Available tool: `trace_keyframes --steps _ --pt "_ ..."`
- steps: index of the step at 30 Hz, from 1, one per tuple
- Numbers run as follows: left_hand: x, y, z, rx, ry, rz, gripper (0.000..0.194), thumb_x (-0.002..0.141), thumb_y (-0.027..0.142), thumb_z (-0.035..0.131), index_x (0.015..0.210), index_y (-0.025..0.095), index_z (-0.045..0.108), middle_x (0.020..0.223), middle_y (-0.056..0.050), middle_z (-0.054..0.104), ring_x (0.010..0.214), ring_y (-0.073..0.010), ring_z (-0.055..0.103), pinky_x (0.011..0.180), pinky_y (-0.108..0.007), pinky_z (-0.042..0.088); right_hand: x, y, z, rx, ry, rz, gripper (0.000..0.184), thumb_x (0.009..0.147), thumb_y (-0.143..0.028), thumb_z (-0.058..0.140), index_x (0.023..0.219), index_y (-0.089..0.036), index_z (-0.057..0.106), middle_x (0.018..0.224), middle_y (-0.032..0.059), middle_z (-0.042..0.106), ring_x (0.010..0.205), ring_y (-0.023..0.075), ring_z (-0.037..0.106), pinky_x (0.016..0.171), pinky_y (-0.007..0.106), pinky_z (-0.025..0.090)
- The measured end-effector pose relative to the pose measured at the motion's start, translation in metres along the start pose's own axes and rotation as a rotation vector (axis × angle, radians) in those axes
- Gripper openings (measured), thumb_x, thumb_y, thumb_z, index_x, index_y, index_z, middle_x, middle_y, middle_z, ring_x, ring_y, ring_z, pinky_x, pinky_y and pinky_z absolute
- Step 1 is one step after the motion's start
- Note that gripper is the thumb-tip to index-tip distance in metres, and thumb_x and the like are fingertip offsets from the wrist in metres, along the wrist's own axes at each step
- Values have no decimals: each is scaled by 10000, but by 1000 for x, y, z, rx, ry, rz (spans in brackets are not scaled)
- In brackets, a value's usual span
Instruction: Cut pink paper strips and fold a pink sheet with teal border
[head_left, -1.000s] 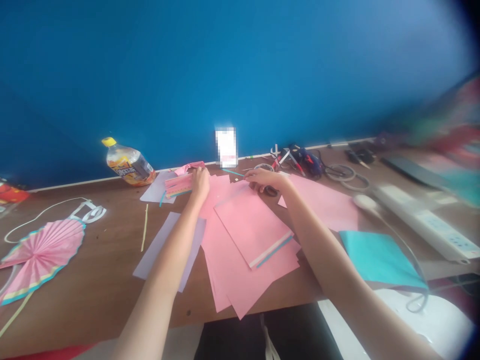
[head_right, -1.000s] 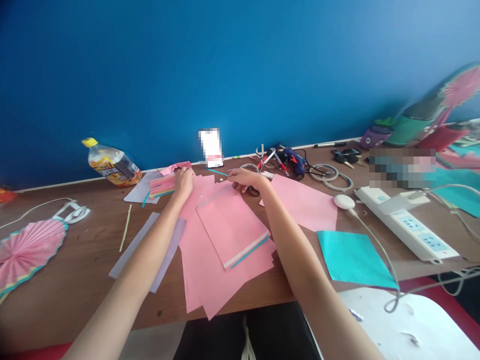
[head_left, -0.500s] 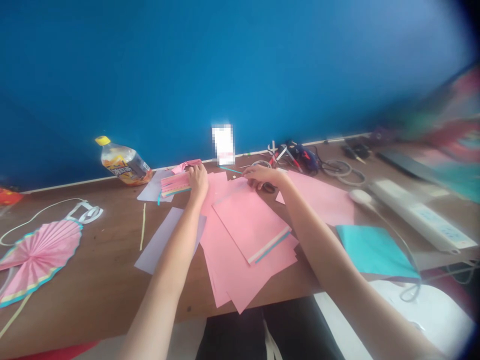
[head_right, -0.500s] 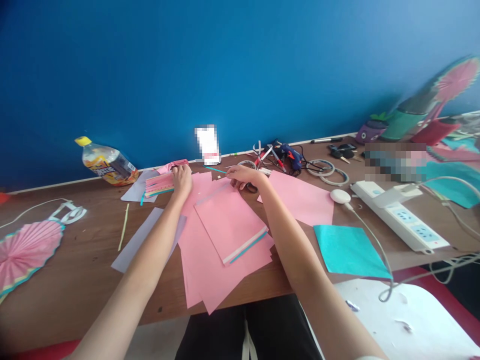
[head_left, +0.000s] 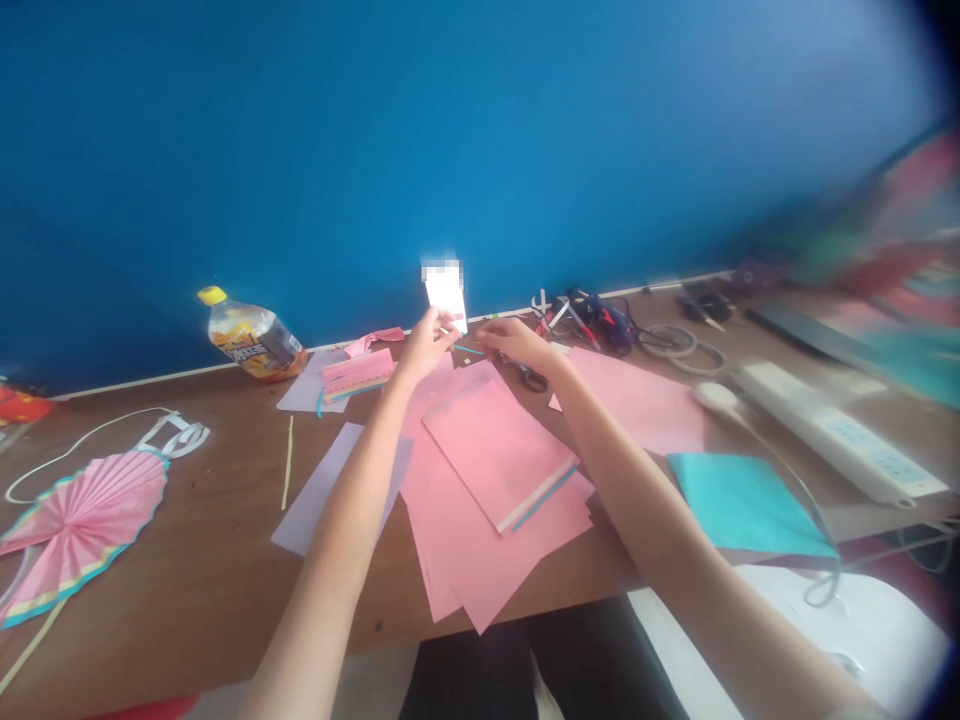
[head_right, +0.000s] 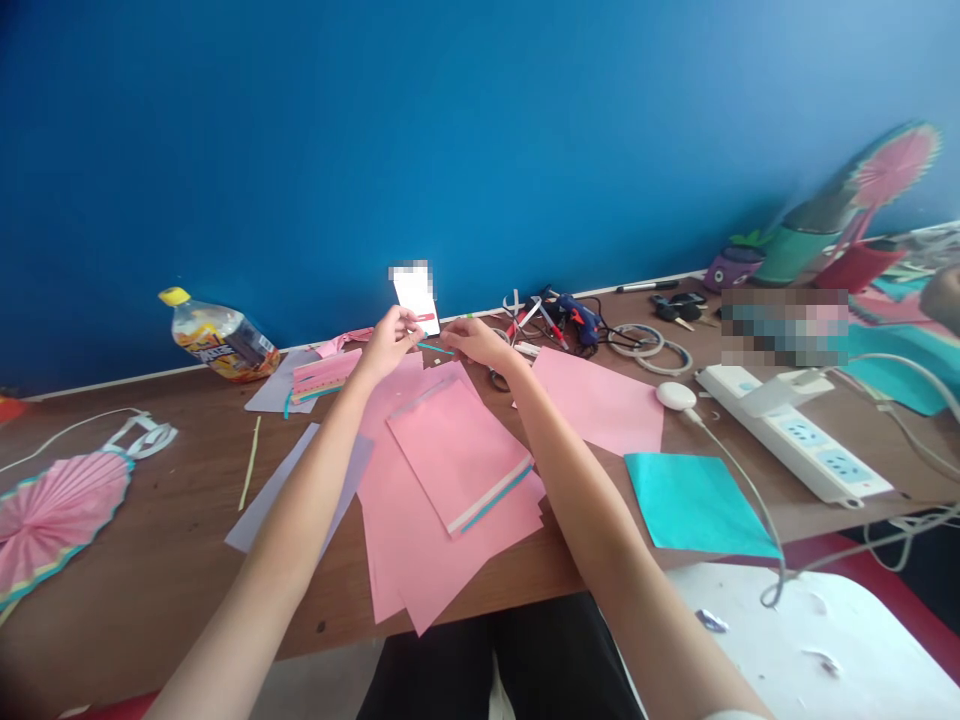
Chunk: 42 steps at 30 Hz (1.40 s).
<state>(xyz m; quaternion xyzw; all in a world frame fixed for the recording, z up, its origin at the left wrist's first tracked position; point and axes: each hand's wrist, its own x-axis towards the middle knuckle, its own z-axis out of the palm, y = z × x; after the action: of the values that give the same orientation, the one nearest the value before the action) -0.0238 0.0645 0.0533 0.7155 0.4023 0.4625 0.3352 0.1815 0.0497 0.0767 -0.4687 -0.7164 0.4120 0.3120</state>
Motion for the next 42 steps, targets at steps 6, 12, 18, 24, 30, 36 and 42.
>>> trace_keyframes --steps 6,12,18,24,30,36,42 --pt "-2 4 10 -128 -47 -37 295 777 311 676 823 180 415 838 -20 609 623 -111 610 636 -263 479 -5 -6 7 62 -3 -53 147 927 -230 531 842 -129 596 781 56 683 589 87 603 471 172 359" --pt "-4 8 14 -139 -82 -63 277 777 310 671 819 174 434 837 -28 625 620 -116 608 615 -261 474 -4 -4 12 113 -17 -52 130 923 -205 521 822 -137 564 743 39 664 558 72 570 464 165 342" --pt "-4 7 16 -137 -98 -66 253 781 331 658 809 177 458 837 -25 633 613 -113 597 621 -259 462 -6 -7 8 69 -5 -28 147 915 -185 488 776 -155 523 673 17 631 534 67 527 458 161 328" --pt "-2 -24 -3 -10 46 -138 203 812 314 578 971 188 565 861 -48 698 816 -172 650 801 -321 479 -5 1 -5 92 146 28 164 910 -242 488 761 -174 481 711 17 640 543 64 537 436 145 309" --pt "-6 -51 -28 217 243 -171 195 737 314 646 858 162 633 838 -72 684 840 -209 638 786 -333 491 -6 10 -11 73 99 128 142 888 -197 474 759 -160 522 794 50 686 575 77 590 451 156 359" --pt "-7 -37 -28 465 220 -70 407 747 179 625 1154 197 616 1325 -114 553 1272 -266 470 1070 -411 362 -2 24 -11 143 48 112 117 864 -202 516 752 -168 514 844 63 706 661 113 647 479 163 417" --pt "-2 -18 -1 48 -180 -15 453 903 498 469 1182 173 616 1168 -108 660 1107 -238 596 965 -361 444 -6 12 -7 335 -83 -25 164 866 -317 565 795 -180 508 853 64 706 802 156 692 624 193 489"
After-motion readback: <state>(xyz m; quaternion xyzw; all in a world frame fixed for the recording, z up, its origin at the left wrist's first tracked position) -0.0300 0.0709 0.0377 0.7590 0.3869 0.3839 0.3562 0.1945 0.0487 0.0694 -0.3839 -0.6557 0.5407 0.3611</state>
